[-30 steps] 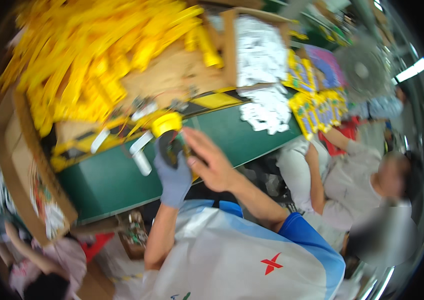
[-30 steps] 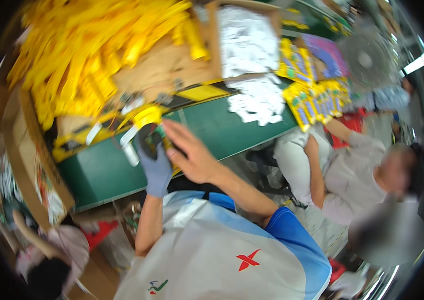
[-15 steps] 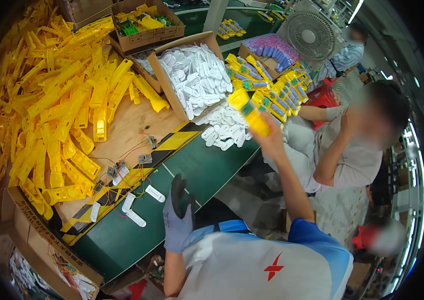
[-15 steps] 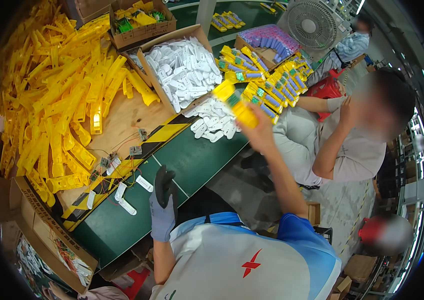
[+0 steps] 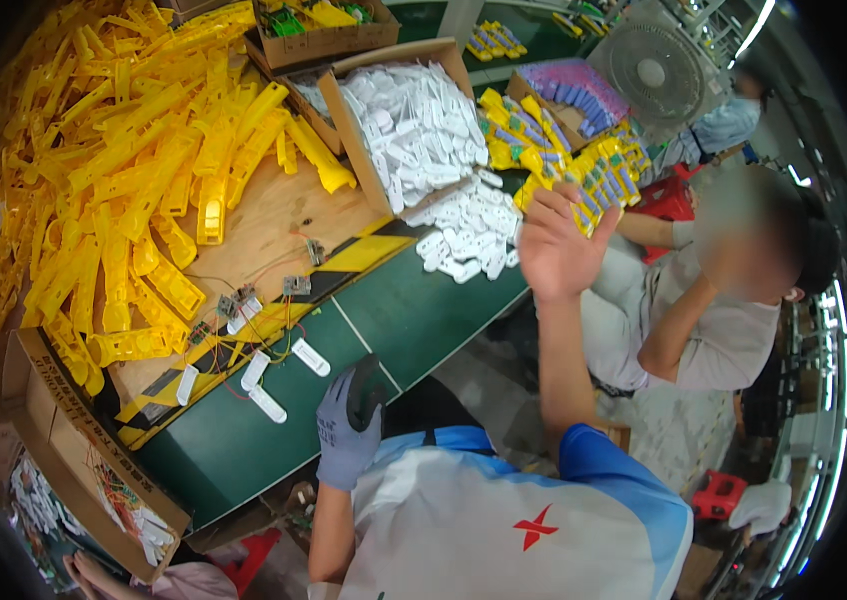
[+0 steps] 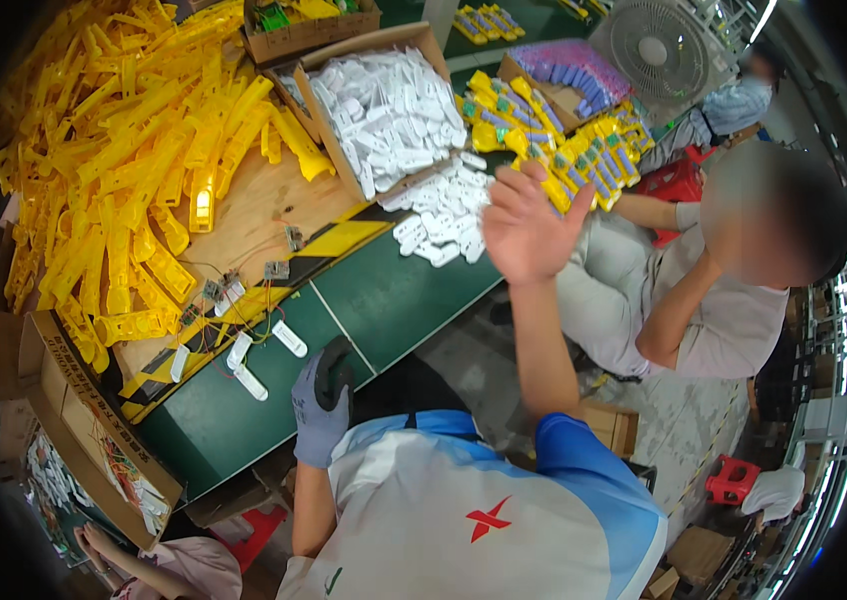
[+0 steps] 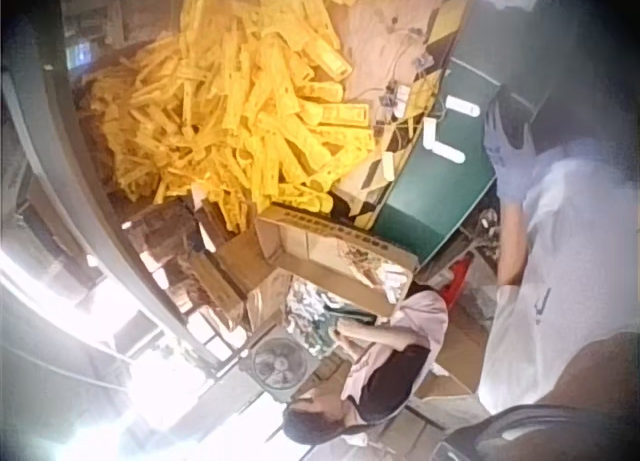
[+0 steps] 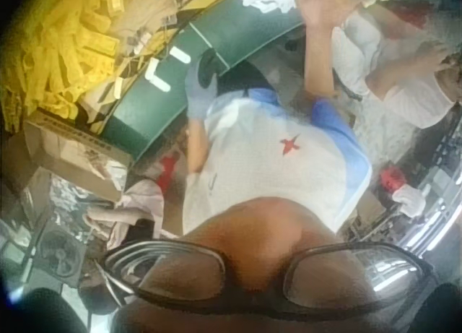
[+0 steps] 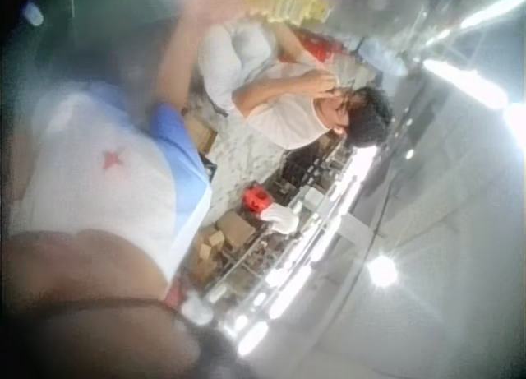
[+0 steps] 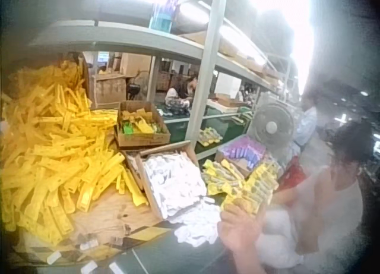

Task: Assembling circuit boards and components into yellow plastic housings on a production line.

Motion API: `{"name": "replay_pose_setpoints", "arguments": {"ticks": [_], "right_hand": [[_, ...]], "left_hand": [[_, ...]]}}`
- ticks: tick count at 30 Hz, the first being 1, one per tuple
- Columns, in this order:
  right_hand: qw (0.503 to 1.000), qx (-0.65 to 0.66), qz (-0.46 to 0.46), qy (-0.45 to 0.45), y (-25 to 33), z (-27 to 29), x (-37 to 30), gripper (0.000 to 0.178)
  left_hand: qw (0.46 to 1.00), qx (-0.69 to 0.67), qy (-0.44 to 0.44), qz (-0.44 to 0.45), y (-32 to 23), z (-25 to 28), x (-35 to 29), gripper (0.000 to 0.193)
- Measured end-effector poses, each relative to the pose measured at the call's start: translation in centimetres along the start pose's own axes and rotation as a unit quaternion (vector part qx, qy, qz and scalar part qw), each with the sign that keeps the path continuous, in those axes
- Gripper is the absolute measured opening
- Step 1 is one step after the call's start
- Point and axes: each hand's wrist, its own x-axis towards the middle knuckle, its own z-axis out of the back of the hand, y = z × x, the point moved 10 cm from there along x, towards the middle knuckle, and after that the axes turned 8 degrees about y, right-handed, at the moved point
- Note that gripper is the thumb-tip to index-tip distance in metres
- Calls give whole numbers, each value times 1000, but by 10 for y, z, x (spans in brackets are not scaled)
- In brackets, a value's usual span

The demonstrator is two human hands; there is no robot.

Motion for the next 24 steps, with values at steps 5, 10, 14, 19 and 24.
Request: {"name": "replay_pose_setpoints", "arguments": {"ticks": [5, 10, 14, 19, 24], "right_hand": [[996, 37, -11, 85, -57, -28, 19, 44], [992, 19, -29, 120, -86, -38, 30, 62], [989, -15, -21, 144, -105, -64, 26, 99], [988, -26, -21, 154, -118, -77, 26, 101], [987, -16, -23, 157, -125, -82, 29, 100]], "left_hand": [[1000, 5, 2, -16, 2, -4, 5, 50], [1000, 2, -4, 0, -5, -1, 6, 47], [999, 22, -22, -4, -3, -2, 1, 44], [1000, 10, -2, 0, -5, -4, 6, 37], [1000, 26, -16, -7, -4, -3, 5, 36]]}}
